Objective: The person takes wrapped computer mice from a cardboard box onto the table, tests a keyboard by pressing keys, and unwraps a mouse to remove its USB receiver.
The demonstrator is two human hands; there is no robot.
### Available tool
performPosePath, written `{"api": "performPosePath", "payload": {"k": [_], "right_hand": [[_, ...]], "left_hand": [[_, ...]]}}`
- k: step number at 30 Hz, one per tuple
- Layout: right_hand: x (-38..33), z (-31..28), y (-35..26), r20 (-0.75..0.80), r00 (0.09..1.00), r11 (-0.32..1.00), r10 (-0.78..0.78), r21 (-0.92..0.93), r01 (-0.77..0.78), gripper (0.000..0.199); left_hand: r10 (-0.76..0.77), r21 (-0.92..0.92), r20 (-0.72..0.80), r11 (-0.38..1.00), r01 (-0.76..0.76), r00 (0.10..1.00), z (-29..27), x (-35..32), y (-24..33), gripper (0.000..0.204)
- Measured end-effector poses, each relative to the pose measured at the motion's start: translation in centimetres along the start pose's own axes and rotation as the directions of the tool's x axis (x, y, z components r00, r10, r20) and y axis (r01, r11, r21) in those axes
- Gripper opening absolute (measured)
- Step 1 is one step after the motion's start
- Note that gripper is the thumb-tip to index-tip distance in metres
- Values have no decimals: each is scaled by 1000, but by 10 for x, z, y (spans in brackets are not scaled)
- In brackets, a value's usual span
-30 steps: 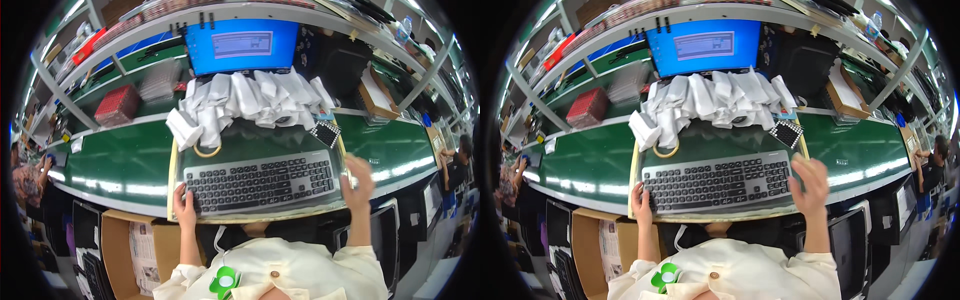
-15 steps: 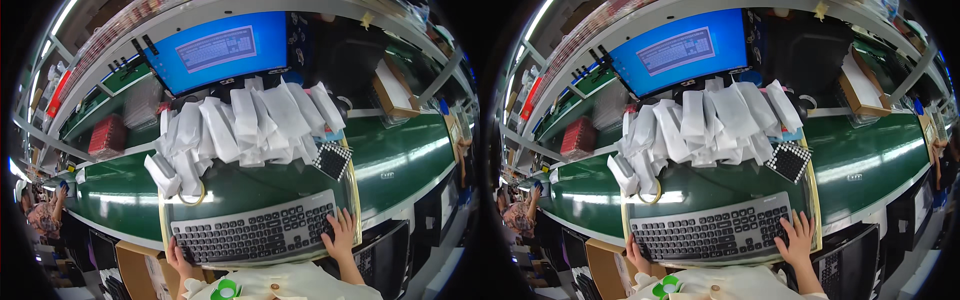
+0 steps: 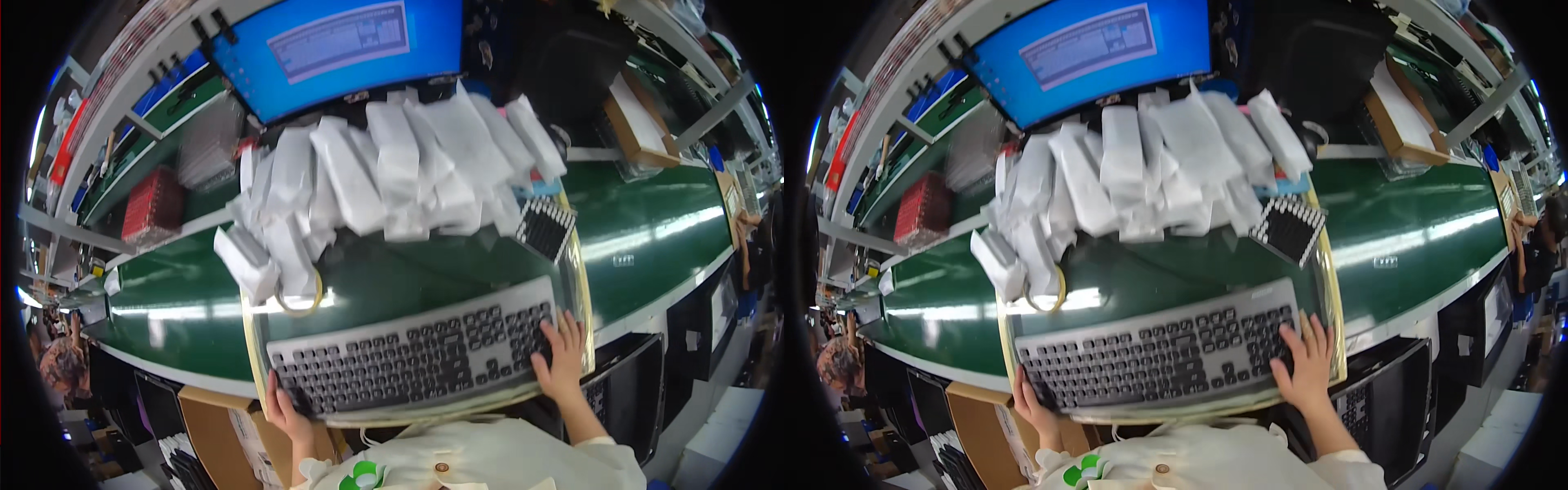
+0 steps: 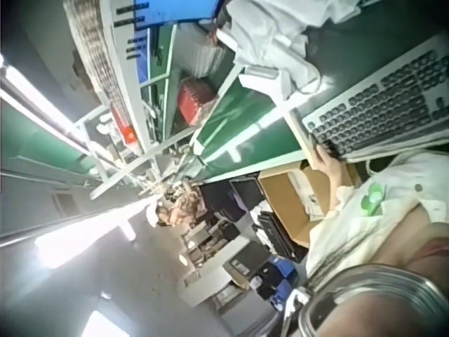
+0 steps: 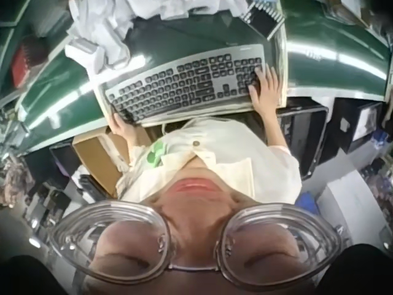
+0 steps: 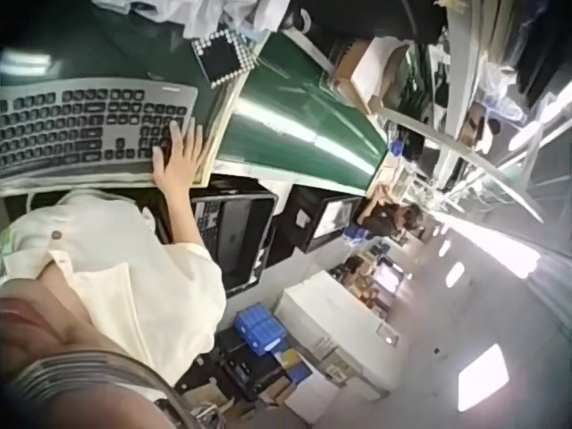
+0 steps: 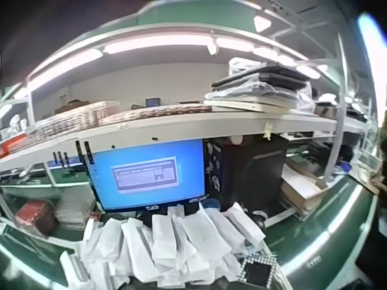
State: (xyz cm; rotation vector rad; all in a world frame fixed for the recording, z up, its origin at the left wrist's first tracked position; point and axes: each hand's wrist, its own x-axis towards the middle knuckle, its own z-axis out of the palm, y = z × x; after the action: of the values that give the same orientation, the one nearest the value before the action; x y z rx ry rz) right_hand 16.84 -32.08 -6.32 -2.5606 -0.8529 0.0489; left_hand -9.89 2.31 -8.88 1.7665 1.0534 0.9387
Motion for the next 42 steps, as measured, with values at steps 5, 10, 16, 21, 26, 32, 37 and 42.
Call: {"api": "performPosePath", "payload": {"k": [5, 10, 16, 21, 26, 32, 37, 42], "right_hand": [[4, 3, 3, -83, 996, 1000, -23, 2, 24, 56], [4, 4, 0, -102, 992, 997, 69, 24, -67, 62], [-8, 4, 2, -28, 994, 993, 105, -49, -106, 67], [-8, 2, -5, -39, 995, 994, 93, -58, -96, 67], [-8, 14, 11, -106, 992, 994, 71, -76, -80, 65], [-3, 11, -1, -171, 982, 997, 83, 10, -82, 55], [-4, 22, 10, -302, 950, 996, 75, 68, -57, 49], [-13, 28, 15, -302, 941, 983, 150, 149, -109, 46]], "left_hand": [[-3, -148, 68, 989, 13, 998, 12, 5, 6, 38], [-10, -122, 60, 992, 17, 998, 8, 2, 7, 38], [-7, 4, 12, 1000, 7, 1000, 2, -16, 2, 40], [90, 139, 28, 986, -93, 996, 4, -12, 2, 37], [53, 9, -18, 999, -52, 998, 11, -11, -2, 36], [125, -7, -17, 992, -125, 992, 10, -3, -9, 37], [-39, -293, 97, 954, 66, 995, 8, 17, 14, 40], [219, 452, 141, 854, -260, 965, -1, 11, 21, 47]]}}
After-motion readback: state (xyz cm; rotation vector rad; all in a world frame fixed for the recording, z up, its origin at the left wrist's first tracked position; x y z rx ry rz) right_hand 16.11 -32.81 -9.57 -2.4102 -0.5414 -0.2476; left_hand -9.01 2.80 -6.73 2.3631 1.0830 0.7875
